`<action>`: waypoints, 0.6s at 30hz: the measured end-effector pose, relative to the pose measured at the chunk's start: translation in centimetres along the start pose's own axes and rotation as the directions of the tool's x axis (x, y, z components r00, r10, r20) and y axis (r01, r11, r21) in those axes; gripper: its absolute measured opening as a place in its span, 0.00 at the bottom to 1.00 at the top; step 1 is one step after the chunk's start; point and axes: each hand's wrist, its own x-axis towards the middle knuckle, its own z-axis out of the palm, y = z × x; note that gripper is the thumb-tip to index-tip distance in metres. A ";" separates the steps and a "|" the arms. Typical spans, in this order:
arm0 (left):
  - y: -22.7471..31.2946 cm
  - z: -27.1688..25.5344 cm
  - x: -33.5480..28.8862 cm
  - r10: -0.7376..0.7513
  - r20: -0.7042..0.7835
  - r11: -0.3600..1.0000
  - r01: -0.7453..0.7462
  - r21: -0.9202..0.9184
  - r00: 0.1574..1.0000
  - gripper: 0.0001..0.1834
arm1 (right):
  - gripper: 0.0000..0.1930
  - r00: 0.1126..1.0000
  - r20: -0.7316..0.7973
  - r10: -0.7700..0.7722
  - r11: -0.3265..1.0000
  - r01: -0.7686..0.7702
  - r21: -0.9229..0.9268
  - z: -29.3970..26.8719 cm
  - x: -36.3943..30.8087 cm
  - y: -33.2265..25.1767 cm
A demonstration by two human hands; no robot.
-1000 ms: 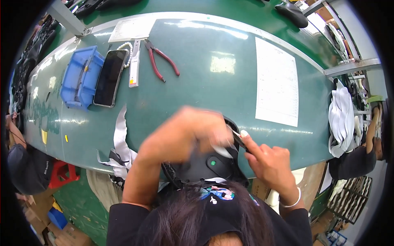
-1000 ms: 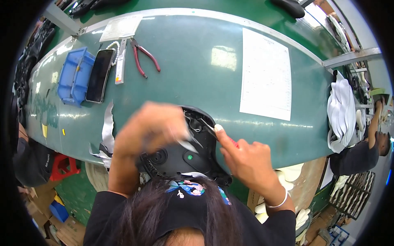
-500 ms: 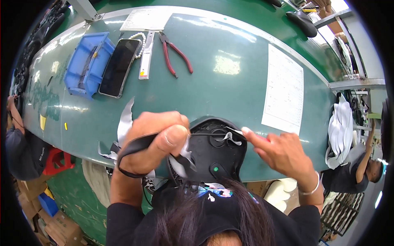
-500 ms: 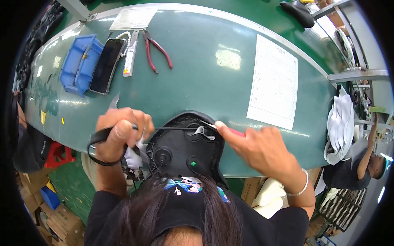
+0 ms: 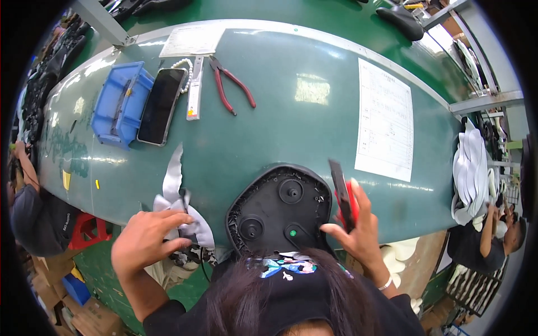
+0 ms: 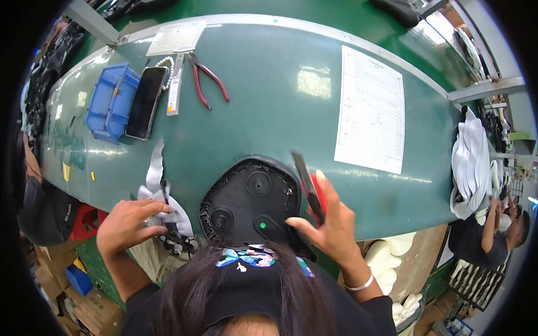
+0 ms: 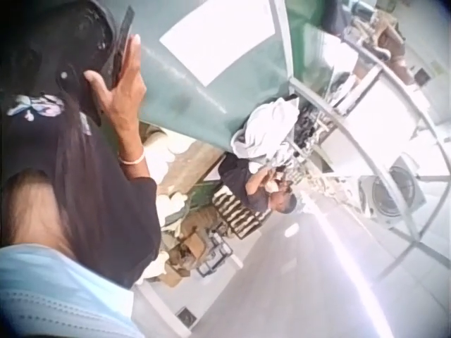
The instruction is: Trimming excess material from bicycle seats on an assembly line.
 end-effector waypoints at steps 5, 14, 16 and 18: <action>4.6 0.0 5.2 -0.428 -0.110 0.858 0.365 -0.362 0.897 0.28 | 0.49 0.997 -0.024 0.080 0.885 -0.060 0.461 1.8 3.6 2.3; 2.0 7.6 23.3 -0.494 0.060 -0.085 0.020 -0.996 0.867 0.25 | 0.20 0.572 -0.819 -0.033 0.929 0.319 0.186 -11.1 11.7 3.5; 2.2 7.1 26.2 -0.624 -0.169 -0.124 -0.311 -0.942 0.763 0.22 | 0.20 0.640 -0.768 -0.009 0.934 0.279 0.222 -10.8 13.6 4.8; 3.1 9.4 28.6 -0.614 -0.410 0.188 -0.380 -0.906 0.675 0.18 | 0.21 0.757 -0.652 0.041 0.939 0.194 0.284 -9.6 16.7 6.6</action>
